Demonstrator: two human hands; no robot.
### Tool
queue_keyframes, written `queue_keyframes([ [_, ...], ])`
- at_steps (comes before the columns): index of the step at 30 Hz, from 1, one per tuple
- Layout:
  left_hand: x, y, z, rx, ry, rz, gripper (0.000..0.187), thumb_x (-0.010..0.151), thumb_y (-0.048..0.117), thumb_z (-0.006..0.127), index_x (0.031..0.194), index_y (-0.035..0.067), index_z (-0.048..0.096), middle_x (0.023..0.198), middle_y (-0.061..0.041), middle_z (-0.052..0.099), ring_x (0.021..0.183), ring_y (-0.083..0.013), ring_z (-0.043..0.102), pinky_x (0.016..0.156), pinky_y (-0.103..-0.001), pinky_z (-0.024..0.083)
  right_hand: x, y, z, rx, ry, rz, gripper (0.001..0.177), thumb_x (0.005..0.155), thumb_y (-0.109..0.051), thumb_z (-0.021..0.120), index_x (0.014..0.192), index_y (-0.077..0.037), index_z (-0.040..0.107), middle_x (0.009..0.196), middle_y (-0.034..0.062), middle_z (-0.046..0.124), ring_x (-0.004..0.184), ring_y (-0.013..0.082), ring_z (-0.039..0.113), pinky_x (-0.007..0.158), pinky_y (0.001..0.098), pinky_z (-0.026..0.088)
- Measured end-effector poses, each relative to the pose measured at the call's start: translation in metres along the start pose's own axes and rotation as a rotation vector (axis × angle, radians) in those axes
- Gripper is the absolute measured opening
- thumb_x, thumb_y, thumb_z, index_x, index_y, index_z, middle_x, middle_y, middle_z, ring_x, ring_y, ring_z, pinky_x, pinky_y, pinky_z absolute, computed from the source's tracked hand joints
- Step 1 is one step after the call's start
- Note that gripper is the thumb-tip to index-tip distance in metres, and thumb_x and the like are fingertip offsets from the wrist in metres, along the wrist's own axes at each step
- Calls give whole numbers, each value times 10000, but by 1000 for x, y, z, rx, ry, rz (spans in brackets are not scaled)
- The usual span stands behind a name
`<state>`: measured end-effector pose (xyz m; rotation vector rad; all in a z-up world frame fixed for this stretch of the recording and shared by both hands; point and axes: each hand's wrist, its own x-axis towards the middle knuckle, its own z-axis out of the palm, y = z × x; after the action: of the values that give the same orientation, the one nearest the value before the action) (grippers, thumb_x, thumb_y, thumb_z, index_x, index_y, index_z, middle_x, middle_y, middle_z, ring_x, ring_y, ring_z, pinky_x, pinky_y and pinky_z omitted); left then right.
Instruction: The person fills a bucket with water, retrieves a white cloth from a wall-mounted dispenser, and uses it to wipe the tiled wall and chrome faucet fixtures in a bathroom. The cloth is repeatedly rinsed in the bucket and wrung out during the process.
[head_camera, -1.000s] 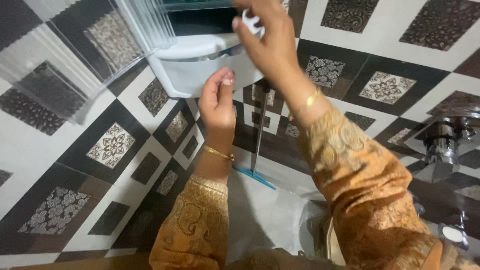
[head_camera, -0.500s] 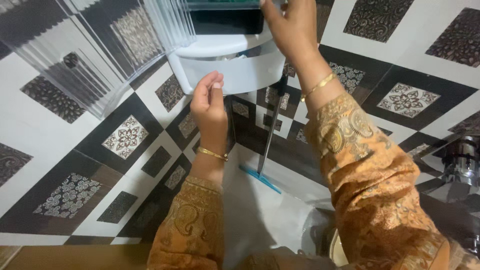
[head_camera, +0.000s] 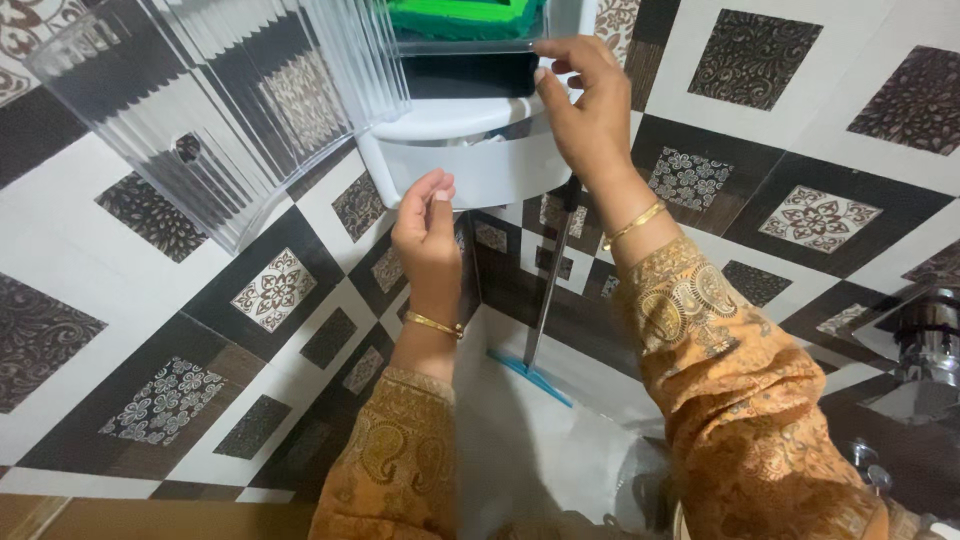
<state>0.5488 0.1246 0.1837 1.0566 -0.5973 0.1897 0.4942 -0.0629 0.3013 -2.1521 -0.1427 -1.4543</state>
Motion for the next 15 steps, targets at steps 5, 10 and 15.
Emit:
queue_keyframes([
  [5,-1,7,-7,57,19,-42,306,1038,103,561,1286,-70,615,1241,-176,699,1171,-251,681,1054,-347,523,-8,4,-2,-21,-9,75,206,985,-36,714,1189,-66,724,1145,63,683,1007,172,690,873,307,546],
  [10,3,4,-14,49,69,-54,331,1040,119,561,1313,-66,591,1277,-181,689,1185,-248,686,1053,-348,534,-11,4,1,-23,0,91,201,997,-39,707,1193,-76,731,1170,48,695,1029,159,692,884,296,540],
  [15,7,-7,-19,-47,38,-53,352,1039,108,571,1345,-66,569,1302,-192,665,1190,-249,659,1072,-352,508,-9,1,6,-12,6,64,199,1003,-28,707,1197,-65,728,1170,56,689,1036,164,692,884,291,547],
])
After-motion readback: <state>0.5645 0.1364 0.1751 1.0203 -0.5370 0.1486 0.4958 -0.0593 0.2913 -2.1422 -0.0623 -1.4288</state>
